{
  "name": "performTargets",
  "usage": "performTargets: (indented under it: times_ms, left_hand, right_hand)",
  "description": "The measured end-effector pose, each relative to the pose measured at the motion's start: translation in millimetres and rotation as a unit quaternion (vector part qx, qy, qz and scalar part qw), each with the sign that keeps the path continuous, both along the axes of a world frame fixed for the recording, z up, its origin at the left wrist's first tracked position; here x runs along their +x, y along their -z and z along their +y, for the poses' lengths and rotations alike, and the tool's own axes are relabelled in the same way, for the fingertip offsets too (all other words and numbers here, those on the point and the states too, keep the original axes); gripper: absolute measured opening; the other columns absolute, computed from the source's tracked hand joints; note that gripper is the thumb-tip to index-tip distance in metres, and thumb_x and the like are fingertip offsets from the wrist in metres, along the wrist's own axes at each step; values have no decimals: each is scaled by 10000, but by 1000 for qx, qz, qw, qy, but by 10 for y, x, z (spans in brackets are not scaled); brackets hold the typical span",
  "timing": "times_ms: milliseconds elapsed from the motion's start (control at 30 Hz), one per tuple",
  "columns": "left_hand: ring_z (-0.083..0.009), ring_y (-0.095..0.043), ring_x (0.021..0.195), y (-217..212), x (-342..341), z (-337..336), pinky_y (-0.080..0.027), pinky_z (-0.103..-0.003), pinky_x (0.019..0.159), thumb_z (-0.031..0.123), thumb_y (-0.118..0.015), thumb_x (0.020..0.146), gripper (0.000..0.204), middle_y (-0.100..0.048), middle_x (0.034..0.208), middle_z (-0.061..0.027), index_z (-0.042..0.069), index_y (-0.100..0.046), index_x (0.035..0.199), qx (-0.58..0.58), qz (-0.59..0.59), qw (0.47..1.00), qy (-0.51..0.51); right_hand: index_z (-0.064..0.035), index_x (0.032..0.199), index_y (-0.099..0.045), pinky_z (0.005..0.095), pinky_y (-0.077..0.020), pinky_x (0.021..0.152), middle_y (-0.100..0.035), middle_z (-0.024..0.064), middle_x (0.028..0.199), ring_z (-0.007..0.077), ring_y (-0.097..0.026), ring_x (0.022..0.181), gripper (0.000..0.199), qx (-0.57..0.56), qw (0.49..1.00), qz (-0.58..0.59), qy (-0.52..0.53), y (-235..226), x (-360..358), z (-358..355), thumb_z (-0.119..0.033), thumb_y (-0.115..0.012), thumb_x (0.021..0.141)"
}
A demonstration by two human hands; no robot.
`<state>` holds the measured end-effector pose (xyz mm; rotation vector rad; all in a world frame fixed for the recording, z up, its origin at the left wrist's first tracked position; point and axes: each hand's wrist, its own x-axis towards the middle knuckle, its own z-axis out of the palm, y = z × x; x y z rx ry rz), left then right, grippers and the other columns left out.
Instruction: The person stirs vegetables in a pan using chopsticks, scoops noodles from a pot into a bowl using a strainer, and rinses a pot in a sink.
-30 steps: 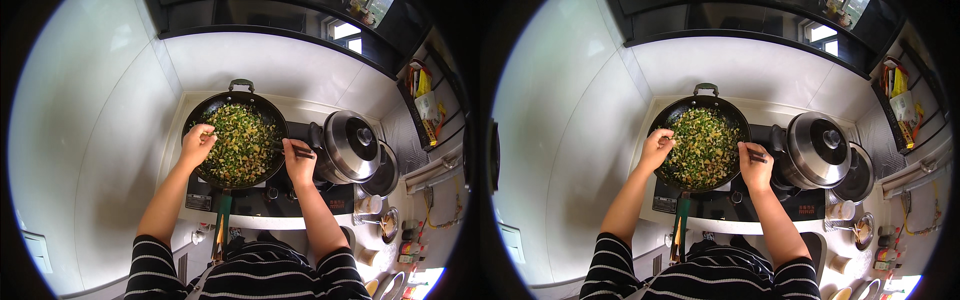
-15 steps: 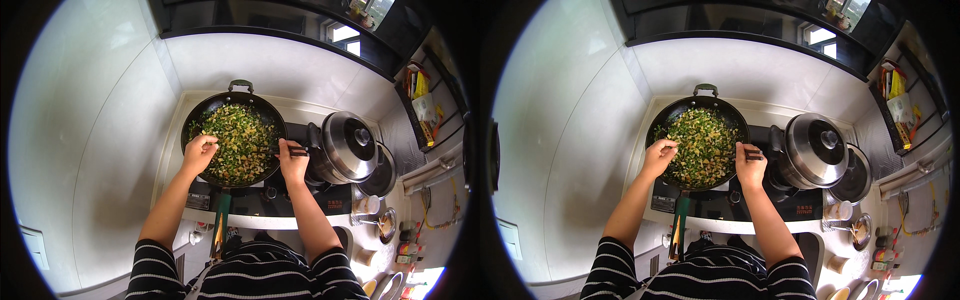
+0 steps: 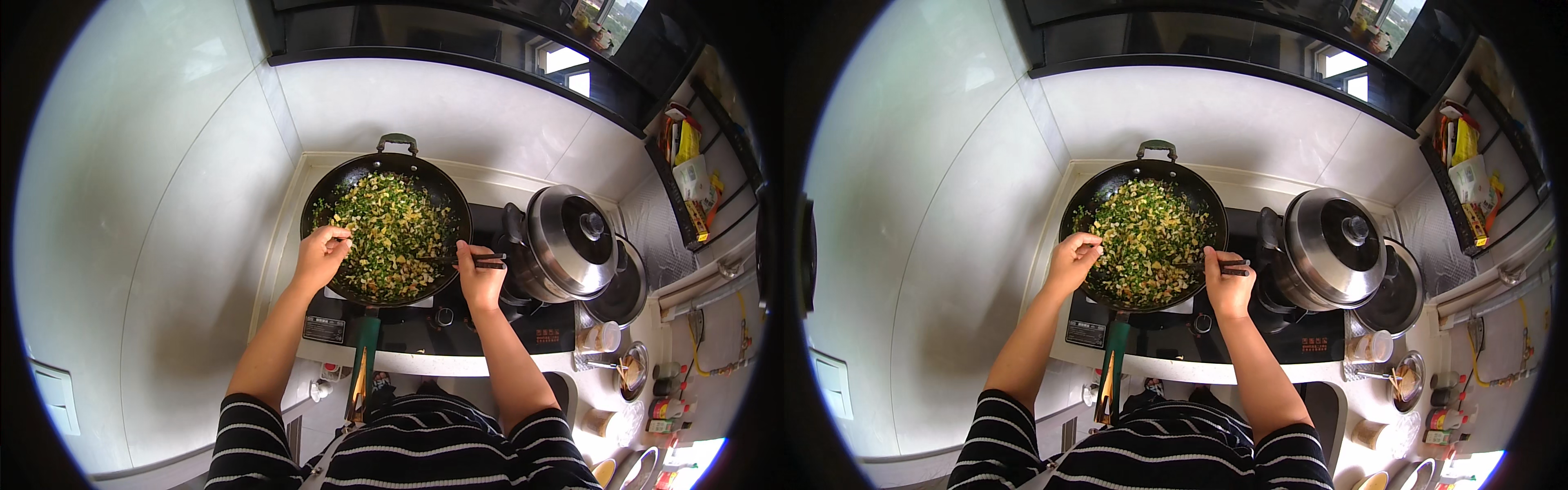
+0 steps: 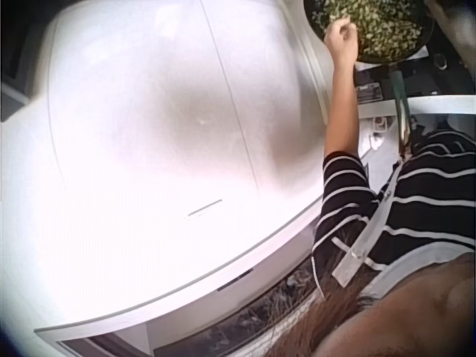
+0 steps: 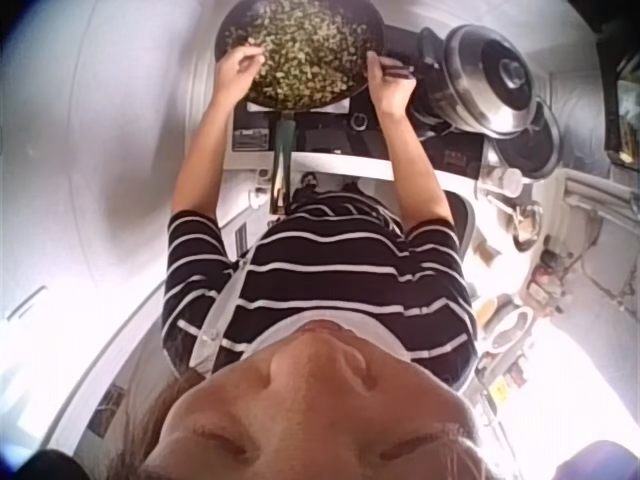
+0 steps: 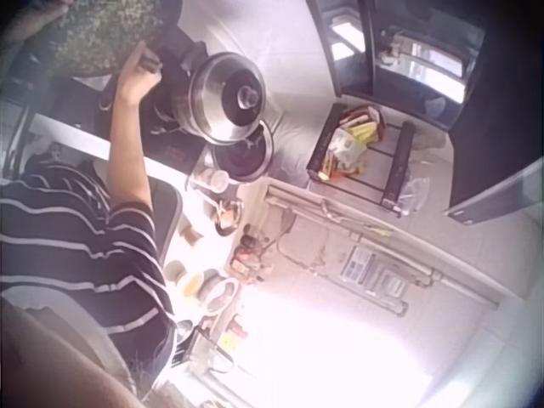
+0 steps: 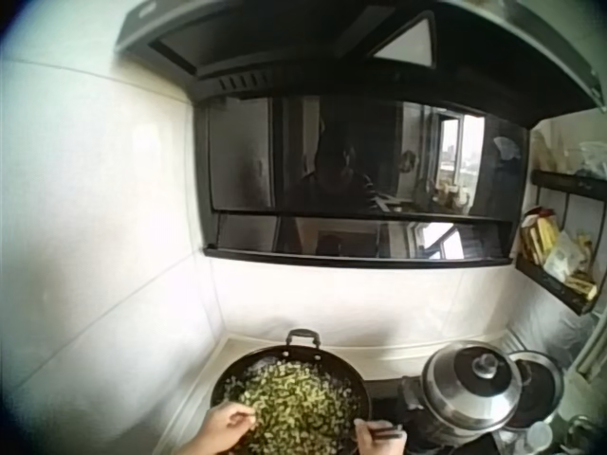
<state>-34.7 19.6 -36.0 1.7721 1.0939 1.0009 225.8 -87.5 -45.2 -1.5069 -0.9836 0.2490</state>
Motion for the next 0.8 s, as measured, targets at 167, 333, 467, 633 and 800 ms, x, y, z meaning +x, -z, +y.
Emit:
performTargets:
  times_ms: [167, 333, 467, 633, 800]
  left_hand:
    - [-119, -616, 747, -12, -20, -10, -509, -248, 670, 37, -643, 802, 137, -637, 902, -71, 10, -622, 935, 1, -4, 1000, -6]
    - [-124, -619, 746, 35, -2, 7, -505, -249, 672, 52, -651, 797, 143, -638, 893, -79, 15, -624, 933, 18, -6, 1000, 1]
    - [-117, -615, 749, 68, 24, 16, -499, -246, 683, 59, -651, 804, 145, -636, 890, -70, 18, -620, 940, 26, -7, 1000, 3]
    - [-105, -614, 775, 29, 63, -9, -498, -243, 697, 61, -642, 823, 140, -637, 907, -53, 20, -612, 954, 26, -1, 1000, 14]
    - [-111, -612, 725, 19, 68, 1, -498, -241, 650, 52, -641, 809, 137, -638, 877, -67, 16, -624, 940, 24, -18, 1000, 1]
  right_hand:
    - [-5, 655, -600, 299, -424, 471, -577, 102, 581, 224, -567, 499, 219, 11, 996, -93, -14, 34, 24, -15, -139, -674, 810]
    - [3, 694, -613, 276, -436, 478, -595, 93, 598, 181, -580, 494, 198, -22, 1000, 10, -10, 44, 75, -2, -142, -667, 818]
    - [-1, 731, -629, 269, -446, 487, -601, 99, 603, 182, -587, 491, 202, -37, 999, -23, -16, -216, -4, -95, -178, -672, 819]
    - [-17, 735, -638, 277, -453, 497, -611, 107, 631, 214, -597, 523, 198, -73, 992, -100, -24, -342, -71, -81, -192, -676, 817]
    - [-3, 732, -633, 288, -458, 513, -618, 117, 657, 231, -600, 545, 205, 17, 996, -82, -40, -336, -78, 5, -185, -680, 814]
